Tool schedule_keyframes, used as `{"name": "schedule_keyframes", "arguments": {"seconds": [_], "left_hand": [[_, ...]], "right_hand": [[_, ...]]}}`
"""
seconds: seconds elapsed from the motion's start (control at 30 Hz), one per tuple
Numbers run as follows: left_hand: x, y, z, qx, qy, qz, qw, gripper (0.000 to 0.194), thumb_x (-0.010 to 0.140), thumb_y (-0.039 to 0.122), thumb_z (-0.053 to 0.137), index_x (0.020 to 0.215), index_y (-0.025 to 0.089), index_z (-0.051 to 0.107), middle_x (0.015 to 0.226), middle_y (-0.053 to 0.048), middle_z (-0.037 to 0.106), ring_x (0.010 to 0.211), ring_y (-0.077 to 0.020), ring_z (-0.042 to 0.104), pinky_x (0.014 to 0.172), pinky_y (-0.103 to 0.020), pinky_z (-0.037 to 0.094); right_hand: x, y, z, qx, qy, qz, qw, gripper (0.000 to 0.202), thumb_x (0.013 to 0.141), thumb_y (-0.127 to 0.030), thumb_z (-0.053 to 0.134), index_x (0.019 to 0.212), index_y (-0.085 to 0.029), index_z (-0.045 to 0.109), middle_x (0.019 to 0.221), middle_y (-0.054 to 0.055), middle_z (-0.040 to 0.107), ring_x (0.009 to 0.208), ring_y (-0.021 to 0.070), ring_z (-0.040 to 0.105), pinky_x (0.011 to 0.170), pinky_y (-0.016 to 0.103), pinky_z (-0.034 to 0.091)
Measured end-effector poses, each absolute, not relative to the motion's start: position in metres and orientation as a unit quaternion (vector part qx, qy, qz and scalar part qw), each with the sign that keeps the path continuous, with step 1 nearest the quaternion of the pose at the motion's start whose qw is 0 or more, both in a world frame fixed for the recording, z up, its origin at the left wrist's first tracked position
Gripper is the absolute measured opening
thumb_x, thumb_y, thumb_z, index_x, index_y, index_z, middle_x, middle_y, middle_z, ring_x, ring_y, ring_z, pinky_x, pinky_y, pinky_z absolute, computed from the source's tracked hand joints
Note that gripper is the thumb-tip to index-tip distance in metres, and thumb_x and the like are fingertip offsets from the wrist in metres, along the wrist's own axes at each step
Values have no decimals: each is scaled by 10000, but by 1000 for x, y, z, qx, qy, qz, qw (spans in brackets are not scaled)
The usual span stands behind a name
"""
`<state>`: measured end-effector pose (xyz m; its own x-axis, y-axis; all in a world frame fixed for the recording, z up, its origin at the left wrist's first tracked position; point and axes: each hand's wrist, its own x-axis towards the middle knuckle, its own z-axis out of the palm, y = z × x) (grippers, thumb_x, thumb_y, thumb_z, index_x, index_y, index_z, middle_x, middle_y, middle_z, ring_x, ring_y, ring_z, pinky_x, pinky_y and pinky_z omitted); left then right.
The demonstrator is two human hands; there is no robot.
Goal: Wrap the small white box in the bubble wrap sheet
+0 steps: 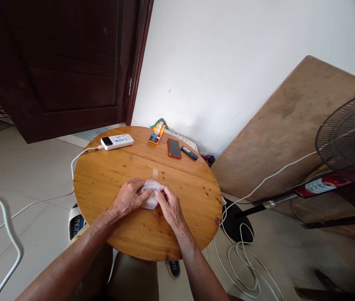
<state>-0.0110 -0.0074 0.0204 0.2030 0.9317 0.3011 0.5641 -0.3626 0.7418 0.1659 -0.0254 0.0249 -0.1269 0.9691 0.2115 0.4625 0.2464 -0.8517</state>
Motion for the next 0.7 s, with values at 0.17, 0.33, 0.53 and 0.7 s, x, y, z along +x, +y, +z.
{"name": "schedule_keyframes", "arguments": {"seconds": [0.17,0.33,0.53,0.7], "left_hand": [[-6,-7,20,699,532,375,296,185,805,344,539,767,179,615,703,4,601,629,-133,508,599,-243,382],[-7,-8,19,677,530,378,343,233,788,369,563,866,167,649,765,-16,644,665,-151,545,618,-260,404],[-16,-9,30,617,389,396,558,488,737,419,631,1154,165,628,1085,-71,708,993,-247,639,851,-331,481],[-17,-9,32,526,329,396,677,518,687,429,747,1106,148,628,1107,-89,710,958,-230,652,807,-301,488]], "right_hand": [[164,-30,30,-456,-694,397,390,541,766,-368,726,1258,-236,542,1150,48,671,994,219,630,864,330,495],[162,-32,29,-489,-686,380,383,638,697,-284,787,1280,-247,530,1228,64,661,1077,240,628,947,375,486],[168,-27,20,-488,-660,417,392,474,741,-352,752,1172,-236,595,1063,24,711,938,215,655,845,333,513],[167,-28,21,-503,-652,407,395,454,744,-353,739,1160,-224,609,1074,33,713,974,225,651,866,350,510]]}}
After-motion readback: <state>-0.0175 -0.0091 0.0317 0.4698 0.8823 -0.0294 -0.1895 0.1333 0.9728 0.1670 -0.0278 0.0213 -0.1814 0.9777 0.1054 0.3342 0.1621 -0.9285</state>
